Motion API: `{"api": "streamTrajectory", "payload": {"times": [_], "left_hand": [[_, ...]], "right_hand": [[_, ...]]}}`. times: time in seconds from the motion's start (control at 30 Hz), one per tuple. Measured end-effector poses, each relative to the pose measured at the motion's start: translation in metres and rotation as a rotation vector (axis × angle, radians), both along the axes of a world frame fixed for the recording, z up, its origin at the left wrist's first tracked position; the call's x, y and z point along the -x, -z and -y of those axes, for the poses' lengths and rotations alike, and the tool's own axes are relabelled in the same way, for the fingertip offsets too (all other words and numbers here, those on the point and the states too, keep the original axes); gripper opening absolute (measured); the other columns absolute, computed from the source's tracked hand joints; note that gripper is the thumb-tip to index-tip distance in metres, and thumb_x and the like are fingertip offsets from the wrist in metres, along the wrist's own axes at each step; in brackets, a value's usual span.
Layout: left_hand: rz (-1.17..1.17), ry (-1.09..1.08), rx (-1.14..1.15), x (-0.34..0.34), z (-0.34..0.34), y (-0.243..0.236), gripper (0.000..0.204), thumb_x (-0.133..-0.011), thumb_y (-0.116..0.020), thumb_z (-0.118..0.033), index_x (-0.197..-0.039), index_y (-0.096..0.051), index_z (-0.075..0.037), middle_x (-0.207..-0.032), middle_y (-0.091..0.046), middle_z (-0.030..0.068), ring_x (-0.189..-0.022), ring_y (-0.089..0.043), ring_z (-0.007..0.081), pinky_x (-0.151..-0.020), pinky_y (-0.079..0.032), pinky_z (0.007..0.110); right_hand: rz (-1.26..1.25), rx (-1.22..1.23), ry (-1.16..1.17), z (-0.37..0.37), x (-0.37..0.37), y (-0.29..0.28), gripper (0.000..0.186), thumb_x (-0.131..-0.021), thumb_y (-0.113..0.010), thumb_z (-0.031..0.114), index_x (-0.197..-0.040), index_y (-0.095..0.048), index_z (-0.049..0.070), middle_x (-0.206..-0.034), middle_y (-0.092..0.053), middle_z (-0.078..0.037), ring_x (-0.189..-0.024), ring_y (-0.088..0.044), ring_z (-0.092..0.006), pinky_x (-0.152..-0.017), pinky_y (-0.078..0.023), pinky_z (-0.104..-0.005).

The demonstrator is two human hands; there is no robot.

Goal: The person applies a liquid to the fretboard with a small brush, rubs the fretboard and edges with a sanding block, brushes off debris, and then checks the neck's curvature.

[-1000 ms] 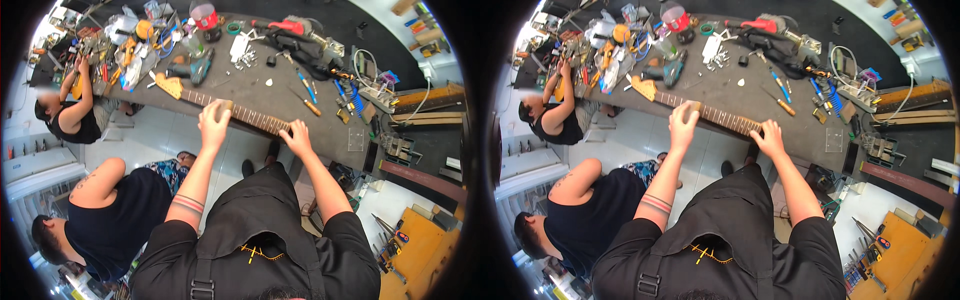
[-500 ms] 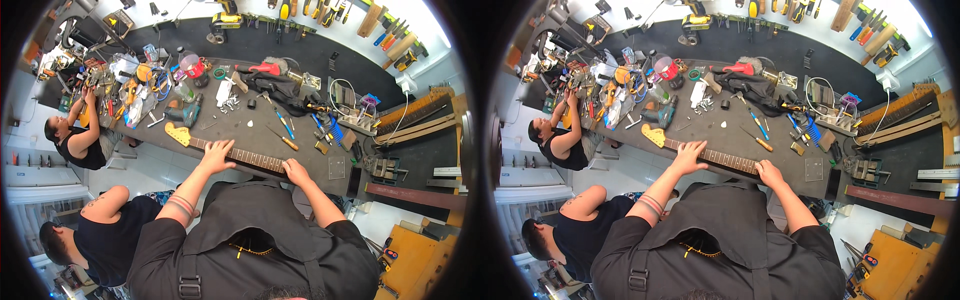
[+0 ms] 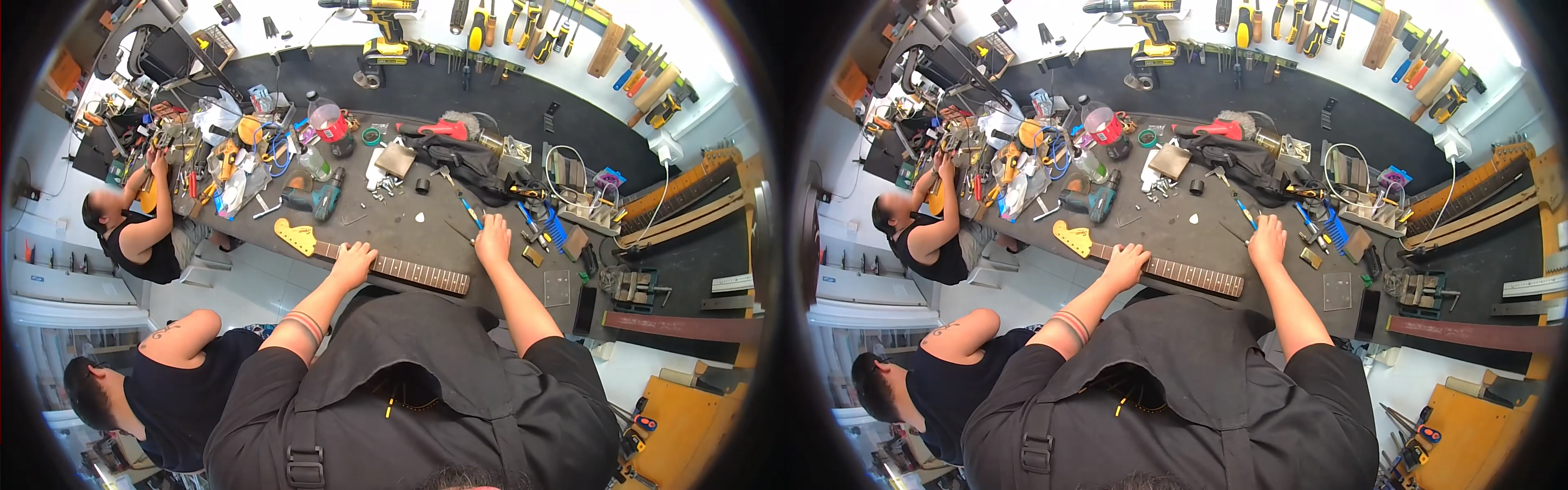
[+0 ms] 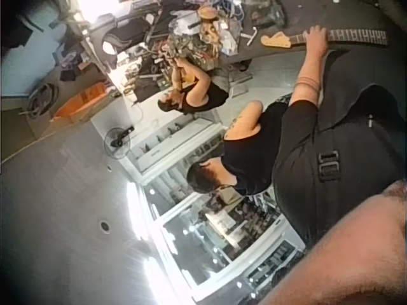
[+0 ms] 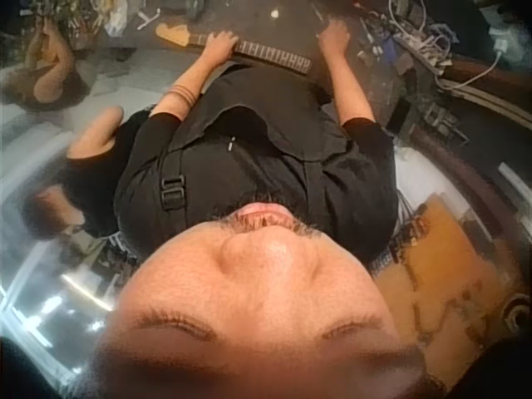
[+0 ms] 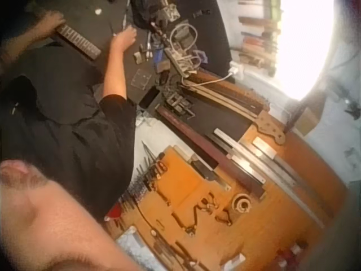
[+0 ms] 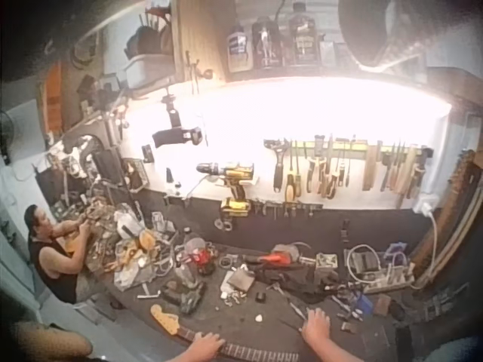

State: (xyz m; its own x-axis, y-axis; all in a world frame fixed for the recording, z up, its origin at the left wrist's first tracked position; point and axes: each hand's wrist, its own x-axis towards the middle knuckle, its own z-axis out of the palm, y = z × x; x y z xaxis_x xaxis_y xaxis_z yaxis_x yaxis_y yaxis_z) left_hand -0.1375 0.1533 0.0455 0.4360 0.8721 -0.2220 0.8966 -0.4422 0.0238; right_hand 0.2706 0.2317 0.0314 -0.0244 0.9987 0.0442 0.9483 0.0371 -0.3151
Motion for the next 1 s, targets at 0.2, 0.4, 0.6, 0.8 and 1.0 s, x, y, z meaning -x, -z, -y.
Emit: {"api": "streamTrajectory", "payload": {"times": [0.2, 0.4, 0.6, 0.8, 1.0], "left_hand": [[0.289, -0.008, -0.093, 0.012, 0.005, -0.012, 0.056, -0.090, -0.086, -0.016, -0.143, -0.068, -0.016, -0.136, -0.064, 0.0063, -0.137, -0.058, 0.0290, -0.117, -0.043, 0.058], [0.564, -0.164, -0.072, 0.043, 0.041, -0.019, 0.040, -0.096, -0.082, -0.017, -0.134, -0.071, -0.013, -0.137, -0.064, 0.0077, -0.136, -0.059, 0.0320, -0.114, -0.046, 0.052], [0.656, -0.331, 0.064, 0.096, 0.074, -0.004, 0.027, -0.105, -0.075, -0.022, -0.128, -0.072, -0.010, -0.132, -0.067, 0.0129, -0.132, -0.065, 0.0375, -0.107, -0.053, 0.053], [0.686, -0.481, 0.055, 0.097, 0.096, -0.007, 0.029, -0.104, -0.075, -0.020, -0.130, -0.072, -0.008, -0.133, -0.069, 0.0140, -0.131, -0.065, 0.0387, -0.109, -0.053, 0.052], [0.756, -0.747, -0.001, 0.059, 0.146, -0.031, 0.031, -0.104, -0.075, -0.011, -0.133, -0.070, -0.003, -0.130, -0.068, 0.0162, -0.116, -0.070, 0.0360, -0.103, -0.057, 0.045]], "right_hand": [[0.204, 0.141, 0.164, -0.015, -0.015, 0.018, 0.042, -0.097, -0.085, 0.025, -0.131, -0.067, 0.008, -0.135, -0.071, -0.013, -0.133, -0.065, -0.0349, -0.110, -0.052, -0.0544], [0.162, 0.130, 0.343, 0.001, 0.004, 0.007, 0.044, -0.096, -0.086, 0.025, -0.132, -0.066, 0.009, -0.135, -0.071, -0.014, -0.135, -0.065, -0.0352, -0.109, -0.052, -0.0547], [0.030, -0.072, 0.273, 0.002, 0.053, -0.015, 0.018, -0.098, -0.081, 0.022, -0.110, -0.077, 0.010, -0.115, -0.076, -0.010, -0.121, -0.070, -0.0350, -0.103, -0.053, -0.0561], [-0.100, -0.157, 0.103, -0.105, 0.069, -0.042, 0.019, -0.097, -0.082, 0.024, -0.108, -0.073, 0.010, -0.113, -0.075, -0.010, -0.116, -0.071, -0.0369, -0.097, -0.058, -0.0546], [0.017, -0.116, 0.146, -0.261, 0.051, -0.059, 0.068, -0.096, -0.087, 0.041, -0.146, -0.059, 0.005, -0.149, -0.062, -0.030, -0.137, -0.064, -0.0504, -0.113, -0.056, -0.0591]]}}
